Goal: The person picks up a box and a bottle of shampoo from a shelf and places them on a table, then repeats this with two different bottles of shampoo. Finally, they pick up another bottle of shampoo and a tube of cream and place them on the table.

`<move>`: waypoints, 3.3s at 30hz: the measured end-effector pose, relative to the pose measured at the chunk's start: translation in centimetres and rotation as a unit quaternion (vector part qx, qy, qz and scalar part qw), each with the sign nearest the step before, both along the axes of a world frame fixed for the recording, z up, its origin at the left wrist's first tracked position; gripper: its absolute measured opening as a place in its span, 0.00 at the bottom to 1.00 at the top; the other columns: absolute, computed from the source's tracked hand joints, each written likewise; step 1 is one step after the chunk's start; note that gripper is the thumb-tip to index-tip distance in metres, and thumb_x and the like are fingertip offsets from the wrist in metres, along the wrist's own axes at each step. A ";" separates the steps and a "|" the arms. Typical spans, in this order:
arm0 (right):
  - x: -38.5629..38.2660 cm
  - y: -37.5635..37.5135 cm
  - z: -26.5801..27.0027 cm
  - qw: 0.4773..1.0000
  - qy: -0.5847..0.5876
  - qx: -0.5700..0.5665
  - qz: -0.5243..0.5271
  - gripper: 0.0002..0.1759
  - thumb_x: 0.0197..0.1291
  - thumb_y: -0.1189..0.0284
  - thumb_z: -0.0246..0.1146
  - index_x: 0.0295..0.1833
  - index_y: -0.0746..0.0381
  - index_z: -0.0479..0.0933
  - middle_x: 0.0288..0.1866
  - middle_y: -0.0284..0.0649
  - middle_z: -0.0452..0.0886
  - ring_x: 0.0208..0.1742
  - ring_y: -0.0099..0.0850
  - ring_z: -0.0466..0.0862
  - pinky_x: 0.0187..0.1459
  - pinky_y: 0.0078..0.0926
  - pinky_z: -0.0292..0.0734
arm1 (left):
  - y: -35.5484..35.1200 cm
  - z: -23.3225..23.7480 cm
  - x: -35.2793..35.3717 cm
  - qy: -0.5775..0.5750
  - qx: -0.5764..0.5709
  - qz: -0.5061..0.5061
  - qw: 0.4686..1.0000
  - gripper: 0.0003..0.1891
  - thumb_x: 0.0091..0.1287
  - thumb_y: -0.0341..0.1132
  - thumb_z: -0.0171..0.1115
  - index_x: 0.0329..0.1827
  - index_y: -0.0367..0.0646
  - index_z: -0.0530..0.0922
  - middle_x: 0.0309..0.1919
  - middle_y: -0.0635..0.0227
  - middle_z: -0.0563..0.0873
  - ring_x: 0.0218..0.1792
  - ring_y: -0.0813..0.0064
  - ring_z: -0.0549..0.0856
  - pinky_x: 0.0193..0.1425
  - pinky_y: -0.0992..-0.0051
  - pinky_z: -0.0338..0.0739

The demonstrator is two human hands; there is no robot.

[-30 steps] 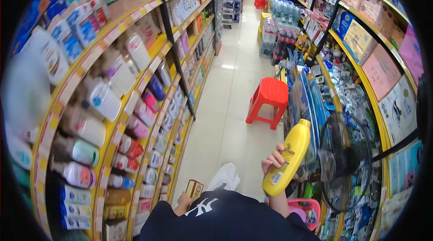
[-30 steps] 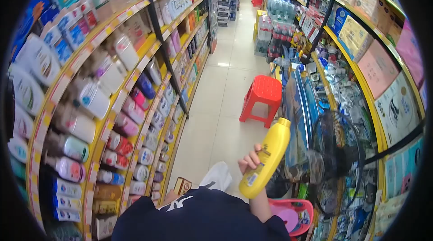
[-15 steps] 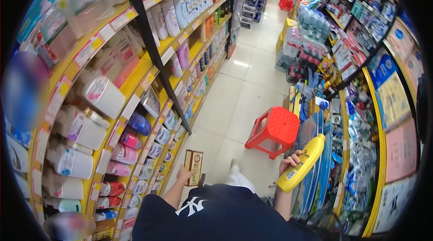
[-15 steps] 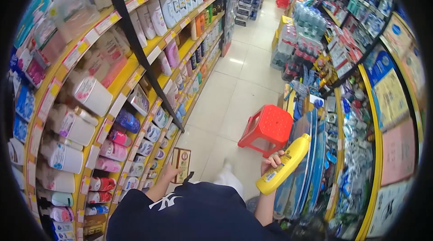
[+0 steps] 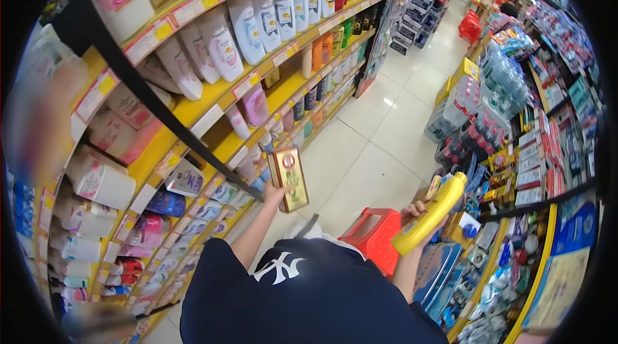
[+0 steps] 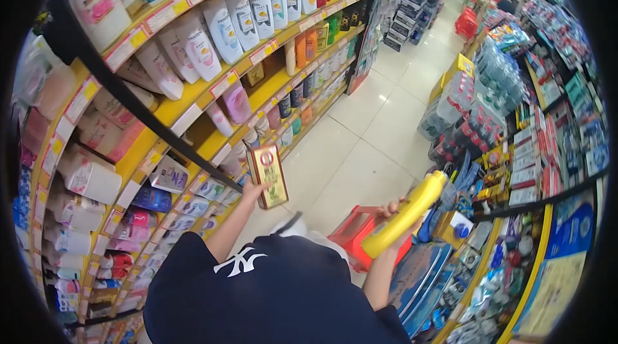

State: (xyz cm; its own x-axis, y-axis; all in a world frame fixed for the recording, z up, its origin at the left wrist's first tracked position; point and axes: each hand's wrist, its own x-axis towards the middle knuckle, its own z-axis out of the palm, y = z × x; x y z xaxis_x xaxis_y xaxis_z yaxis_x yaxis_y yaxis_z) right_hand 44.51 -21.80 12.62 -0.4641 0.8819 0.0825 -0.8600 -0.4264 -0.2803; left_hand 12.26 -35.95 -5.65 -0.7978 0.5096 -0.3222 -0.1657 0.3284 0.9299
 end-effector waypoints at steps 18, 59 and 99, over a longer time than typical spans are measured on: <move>-15.2 28.0 -6.9 0.955 -0.268 -0.058 0.111 0.25 0.57 0.52 0.49 0.47 0.63 0.69 0.35 0.43 0.77 0.35 0.36 0.77 0.42 0.37 0.73 | 26.8 7.1 -19.3 0.196 0.054 0.231 0.951 0.27 0.41 0.35 0.69 0.44 0.39 0.68 0.37 0.58 0.79 0.39 0.65 0.79 0.45 0.71 0.70; -55.5 30.6 -18.7 0.695 -0.373 0.541 0.294 0.20 0.45 0.75 0.61 0.46 0.68 0.69 0.44 0.50 0.74 0.47 0.41 0.73 0.49 0.32 0.66 | 25.1 -1.8 -6.1 0.054 -0.068 0.290 0.953 0.15 0.51 0.24 0.55 0.44 0.38 0.71 0.38 0.59 0.79 0.41 0.66 0.79 0.45 0.73 0.73; -54.1 45.7 15.8 0.714 -0.211 0.625 -0.233 0.28 0.37 0.74 0.68 0.47 0.64 0.63 0.52 0.51 0.60 0.51 0.44 0.65 0.49 0.35 0.62 | 42.4 11.1 -12.7 0.109 0.085 -0.040 0.990 0.13 0.58 0.32 0.56 0.45 0.35 0.74 0.40 0.62 0.80 0.43 0.75 0.78 0.50 0.77 0.69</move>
State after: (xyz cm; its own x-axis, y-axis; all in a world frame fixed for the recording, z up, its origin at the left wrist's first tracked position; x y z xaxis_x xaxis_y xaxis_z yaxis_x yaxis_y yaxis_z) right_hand -9.60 23.92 28.42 -0.3609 0.3077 0.8804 -0.5541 0.6886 -0.4678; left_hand -0.49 6.48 5.46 -0.7937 0.6062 -0.0511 0.0646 0.1675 0.9838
